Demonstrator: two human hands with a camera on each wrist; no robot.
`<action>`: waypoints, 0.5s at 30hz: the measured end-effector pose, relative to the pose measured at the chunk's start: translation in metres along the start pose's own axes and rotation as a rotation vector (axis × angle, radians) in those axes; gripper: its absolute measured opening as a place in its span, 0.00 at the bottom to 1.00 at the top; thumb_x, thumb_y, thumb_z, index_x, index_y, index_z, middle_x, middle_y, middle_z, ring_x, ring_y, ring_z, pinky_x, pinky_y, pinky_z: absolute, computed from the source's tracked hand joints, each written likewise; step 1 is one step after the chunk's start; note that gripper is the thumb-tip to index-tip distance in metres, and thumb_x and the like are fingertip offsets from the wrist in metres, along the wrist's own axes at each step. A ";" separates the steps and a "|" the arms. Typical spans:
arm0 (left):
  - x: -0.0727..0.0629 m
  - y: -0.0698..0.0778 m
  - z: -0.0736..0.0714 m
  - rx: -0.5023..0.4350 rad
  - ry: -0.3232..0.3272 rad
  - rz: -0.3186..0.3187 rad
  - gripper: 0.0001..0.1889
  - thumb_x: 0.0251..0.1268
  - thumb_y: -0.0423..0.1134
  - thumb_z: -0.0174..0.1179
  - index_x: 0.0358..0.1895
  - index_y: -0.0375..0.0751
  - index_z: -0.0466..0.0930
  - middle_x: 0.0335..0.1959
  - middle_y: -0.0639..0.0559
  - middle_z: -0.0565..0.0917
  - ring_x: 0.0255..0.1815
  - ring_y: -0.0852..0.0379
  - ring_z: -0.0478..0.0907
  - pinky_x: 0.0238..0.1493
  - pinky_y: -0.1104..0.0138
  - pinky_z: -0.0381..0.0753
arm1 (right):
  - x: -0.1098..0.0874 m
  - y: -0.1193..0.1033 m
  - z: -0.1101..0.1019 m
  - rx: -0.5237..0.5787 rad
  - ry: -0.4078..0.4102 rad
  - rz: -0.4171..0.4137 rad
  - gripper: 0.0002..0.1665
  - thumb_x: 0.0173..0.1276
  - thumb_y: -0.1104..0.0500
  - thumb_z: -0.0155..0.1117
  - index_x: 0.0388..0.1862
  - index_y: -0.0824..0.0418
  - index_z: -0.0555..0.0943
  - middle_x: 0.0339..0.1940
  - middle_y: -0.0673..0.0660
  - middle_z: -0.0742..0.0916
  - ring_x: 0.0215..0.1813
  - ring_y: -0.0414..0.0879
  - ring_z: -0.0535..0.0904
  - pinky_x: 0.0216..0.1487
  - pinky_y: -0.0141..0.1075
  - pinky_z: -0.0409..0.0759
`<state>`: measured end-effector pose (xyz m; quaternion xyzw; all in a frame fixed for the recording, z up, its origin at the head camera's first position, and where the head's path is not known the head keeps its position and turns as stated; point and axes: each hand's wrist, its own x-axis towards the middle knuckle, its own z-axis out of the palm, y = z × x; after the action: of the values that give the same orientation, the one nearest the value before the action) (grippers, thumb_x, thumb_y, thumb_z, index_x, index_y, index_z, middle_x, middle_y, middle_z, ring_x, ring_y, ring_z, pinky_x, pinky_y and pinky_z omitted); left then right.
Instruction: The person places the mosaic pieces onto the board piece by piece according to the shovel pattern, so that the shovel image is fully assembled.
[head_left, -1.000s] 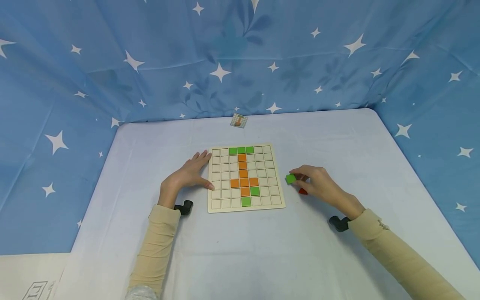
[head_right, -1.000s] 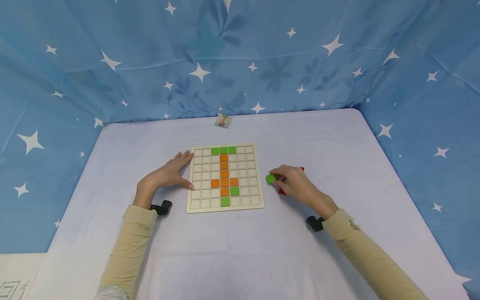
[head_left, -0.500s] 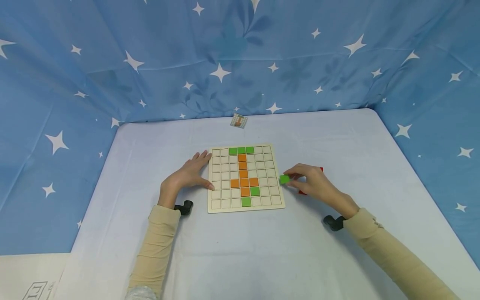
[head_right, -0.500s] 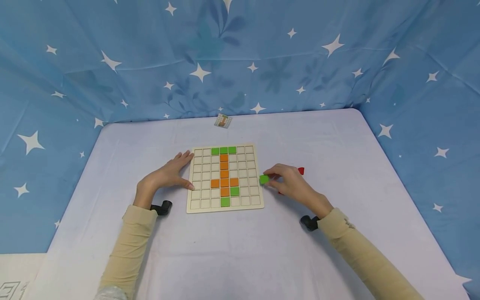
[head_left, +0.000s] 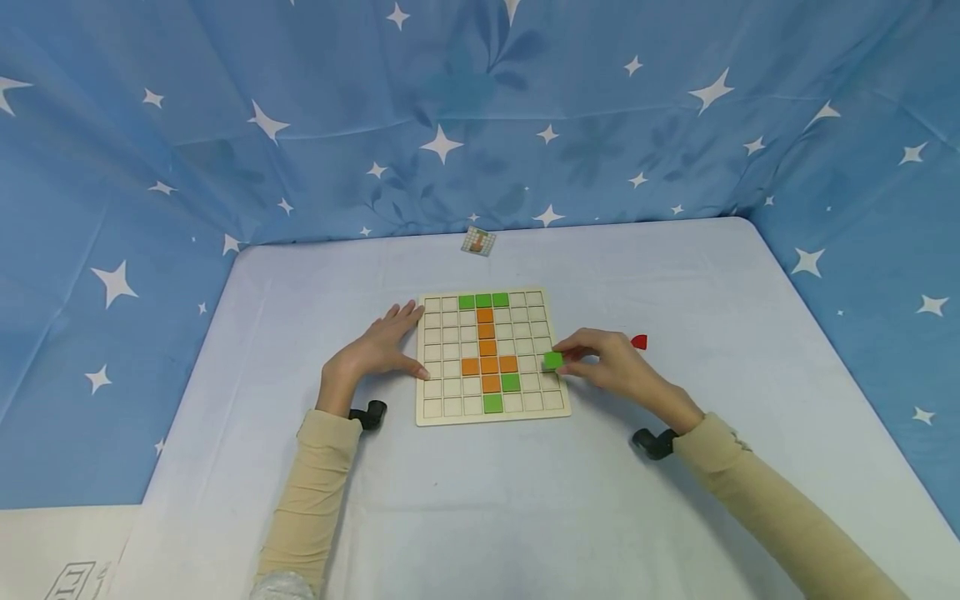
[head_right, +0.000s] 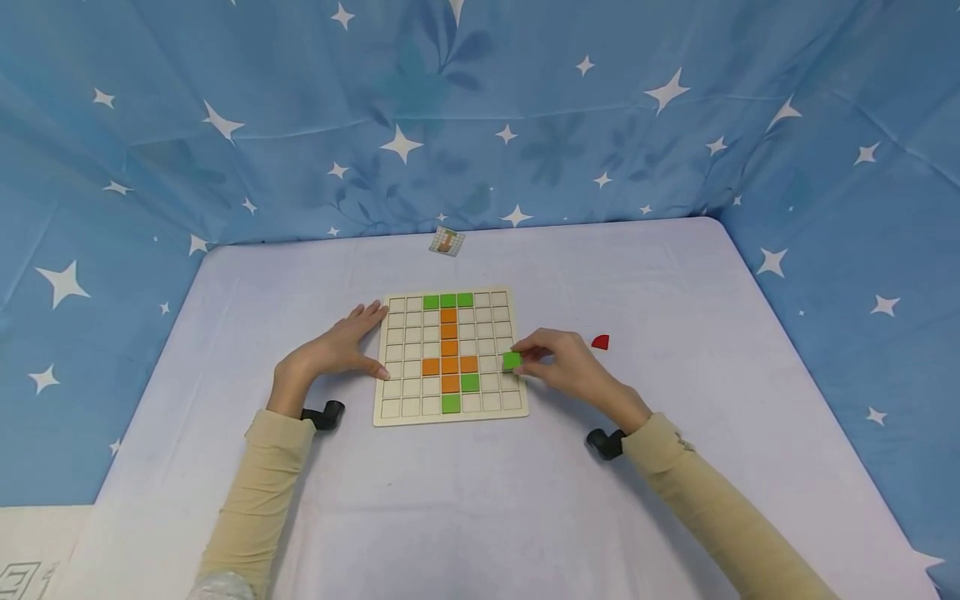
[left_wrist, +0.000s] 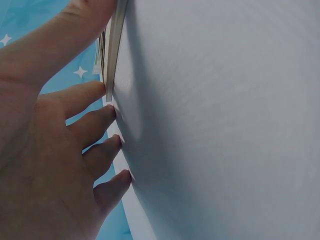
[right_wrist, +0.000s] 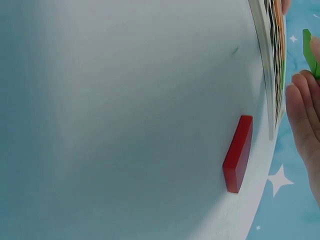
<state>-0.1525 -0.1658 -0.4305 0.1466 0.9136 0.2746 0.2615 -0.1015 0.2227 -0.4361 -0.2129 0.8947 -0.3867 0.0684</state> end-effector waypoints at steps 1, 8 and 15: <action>0.000 0.000 0.000 -0.001 0.001 0.000 0.64 0.52 0.50 0.80 0.85 0.41 0.44 0.87 0.42 0.40 0.87 0.40 0.31 0.85 0.44 0.33 | 0.001 -0.001 0.001 0.005 -0.004 0.003 0.21 0.59 0.65 0.80 0.52 0.61 0.89 0.43 0.52 0.91 0.42 0.44 0.86 0.54 0.47 0.88; 0.000 -0.001 0.000 -0.004 0.000 0.002 0.64 0.51 0.50 0.80 0.85 0.41 0.44 0.87 0.42 0.40 0.87 0.41 0.31 0.84 0.44 0.33 | 0.007 -0.009 0.006 0.047 -0.039 0.000 0.20 0.60 0.64 0.79 0.52 0.62 0.88 0.43 0.53 0.90 0.43 0.45 0.85 0.56 0.47 0.87; -0.001 -0.001 -0.001 -0.006 -0.001 0.008 0.64 0.51 0.50 0.81 0.85 0.41 0.44 0.86 0.42 0.40 0.87 0.40 0.31 0.84 0.44 0.33 | 0.013 -0.014 0.011 0.066 -0.069 -0.020 0.19 0.61 0.65 0.78 0.52 0.63 0.88 0.45 0.53 0.90 0.44 0.45 0.85 0.56 0.45 0.87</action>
<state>-0.1523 -0.1669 -0.4302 0.1497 0.9121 0.2782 0.2612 -0.1052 0.2015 -0.4336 -0.2327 0.8764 -0.4090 0.1023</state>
